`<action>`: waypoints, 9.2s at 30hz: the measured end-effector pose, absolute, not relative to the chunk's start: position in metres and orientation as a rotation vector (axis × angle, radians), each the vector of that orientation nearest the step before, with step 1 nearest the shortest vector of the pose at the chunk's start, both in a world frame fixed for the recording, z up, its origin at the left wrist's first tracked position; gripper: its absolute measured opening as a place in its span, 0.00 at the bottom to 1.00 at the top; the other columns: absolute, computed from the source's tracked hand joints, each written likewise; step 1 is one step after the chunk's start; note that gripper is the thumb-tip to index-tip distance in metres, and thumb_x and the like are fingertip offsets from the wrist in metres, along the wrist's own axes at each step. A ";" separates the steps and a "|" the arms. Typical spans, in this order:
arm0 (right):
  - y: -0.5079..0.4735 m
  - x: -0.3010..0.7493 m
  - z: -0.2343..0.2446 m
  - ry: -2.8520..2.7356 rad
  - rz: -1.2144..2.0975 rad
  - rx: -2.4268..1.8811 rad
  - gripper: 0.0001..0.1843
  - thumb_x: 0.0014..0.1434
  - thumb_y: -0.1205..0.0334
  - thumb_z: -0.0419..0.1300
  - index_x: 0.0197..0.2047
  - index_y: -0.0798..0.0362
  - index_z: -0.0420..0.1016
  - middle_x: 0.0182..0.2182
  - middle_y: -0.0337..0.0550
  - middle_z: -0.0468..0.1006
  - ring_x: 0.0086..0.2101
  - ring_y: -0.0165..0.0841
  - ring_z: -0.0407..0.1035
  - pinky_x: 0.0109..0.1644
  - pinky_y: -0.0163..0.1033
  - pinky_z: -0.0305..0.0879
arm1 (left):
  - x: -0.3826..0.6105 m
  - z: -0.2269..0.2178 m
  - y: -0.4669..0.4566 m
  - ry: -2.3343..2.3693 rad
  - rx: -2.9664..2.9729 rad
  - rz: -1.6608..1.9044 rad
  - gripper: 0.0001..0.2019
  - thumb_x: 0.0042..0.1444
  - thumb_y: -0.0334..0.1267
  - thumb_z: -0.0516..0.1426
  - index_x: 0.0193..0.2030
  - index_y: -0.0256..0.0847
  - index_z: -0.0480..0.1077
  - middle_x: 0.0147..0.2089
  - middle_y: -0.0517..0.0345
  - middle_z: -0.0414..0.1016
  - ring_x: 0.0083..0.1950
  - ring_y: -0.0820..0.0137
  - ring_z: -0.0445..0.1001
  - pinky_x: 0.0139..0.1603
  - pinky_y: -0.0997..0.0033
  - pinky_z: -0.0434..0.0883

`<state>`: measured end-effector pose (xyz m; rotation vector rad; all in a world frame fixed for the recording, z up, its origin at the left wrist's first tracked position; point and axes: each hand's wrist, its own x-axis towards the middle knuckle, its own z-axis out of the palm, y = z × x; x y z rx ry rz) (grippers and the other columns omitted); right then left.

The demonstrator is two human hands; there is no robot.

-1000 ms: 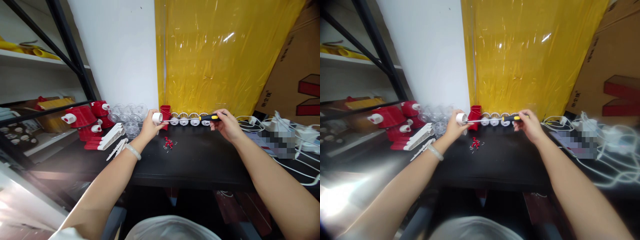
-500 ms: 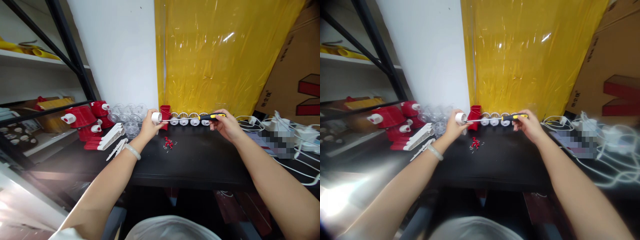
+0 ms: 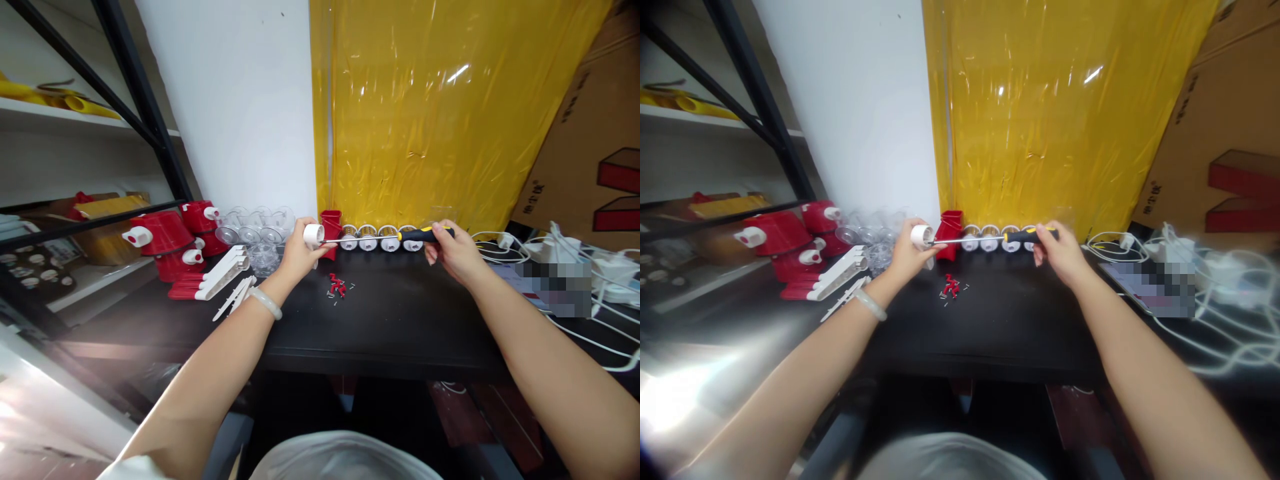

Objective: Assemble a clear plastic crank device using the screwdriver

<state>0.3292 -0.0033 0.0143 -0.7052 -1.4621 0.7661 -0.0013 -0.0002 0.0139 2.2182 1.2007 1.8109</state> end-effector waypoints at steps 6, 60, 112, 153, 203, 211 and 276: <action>-0.001 0.333 0.013 -1.456 0.767 -0.811 0.23 0.56 0.37 0.60 0.31 0.49 0.64 0.16 0.35 0.71 0.15 0.30 0.66 0.19 0.35 0.64 | -0.002 0.015 0.001 1.219 2.214 1.810 0.28 0.42 0.41 0.70 0.46 0.44 0.62 0.37 0.62 0.71 0.35 0.72 0.71 0.37 0.73 0.66; -0.007 0.332 0.020 -1.400 1.013 -0.709 0.17 0.46 0.49 0.63 0.36 0.47 0.65 0.20 0.38 0.77 0.20 0.38 0.74 0.24 0.39 0.66 | -0.004 0.014 0.003 1.218 2.203 1.794 0.28 0.42 0.41 0.70 0.47 0.44 0.61 0.38 0.62 0.71 0.35 0.72 0.70 0.37 0.73 0.66; -0.001 0.333 0.014 -1.447 0.967 -0.723 0.23 0.54 0.37 0.59 0.33 0.46 0.57 0.18 0.34 0.71 0.17 0.33 0.67 0.21 0.39 0.64 | -0.004 0.014 0.004 1.224 2.225 1.815 0.27 0.42 0.38 0.69 0.46 0.45 0.61 0.37 0.63 0.71 0.34 0.73 0.71 0.36 0.73 0.66; -0.005 0.332 0.018 -1.418 0.901 -0.758 0.24 0.52 0.34 0.60 0.36 0.45 0.61 0.23 0.38 0.75 0.20 0.35 0.71 0.23 0.41 0.65 | -0.004 0.013 0.004 1.204 2.244 1.785 0.28 0.43 0.40 0.70 0.47 0.44 0.62 0.37 0.63 0.71 0.35 0.73 0.70 0.36 0.73 0.65; 0.003 0.337 0.008 -1.464 0.771 -0.784 0.22 0.57 0.34 0.56 0.35 0.46 0.67 0.18 0.39 0.74 0.17 0.36 0.70 0.20 0.41 0.65 | -0.002 0.014 0.001 1.225 2.228 1.789 0.25 0.45 0.38 0.67 0.47 0.44 0.61 0.37 0.63 0.71 0.35 0.73 0.70 0.37 0.74 0.65; 0.000 0.338 0.013 -1.487 0.912 -0.675 0.21 0.50 0.43 0.61 0.42 0.48 0.70 0.30 0.45 0.81 0.27 0.42 0.77 0.24 0.42 0.68 | -0.002 0.015 0.001 1.244 2.224 1.809 0.24 0.46 0.39 0.67 0.47 0.44 0.61 0.38 0.62 0.72 0.35 0.72 0.71 0.37 0.73 0.65; 0.000 0.338 0.006 -1.667 0.542 -0.918 0.20 0.58 0.42 0.61 0.27 0.48 0.65 0.14 0.33 0.68 0.16 0.31 0.65 0.24 0.39 0.65 | -0.006 0.015 0.004 1.353 2.205 1.794 0.23 0.46 0.36 0.65 0.46 0.44 0.60 0.36 0.62 0.71 0.35 0.70 0.70 0.36 0.71 0.65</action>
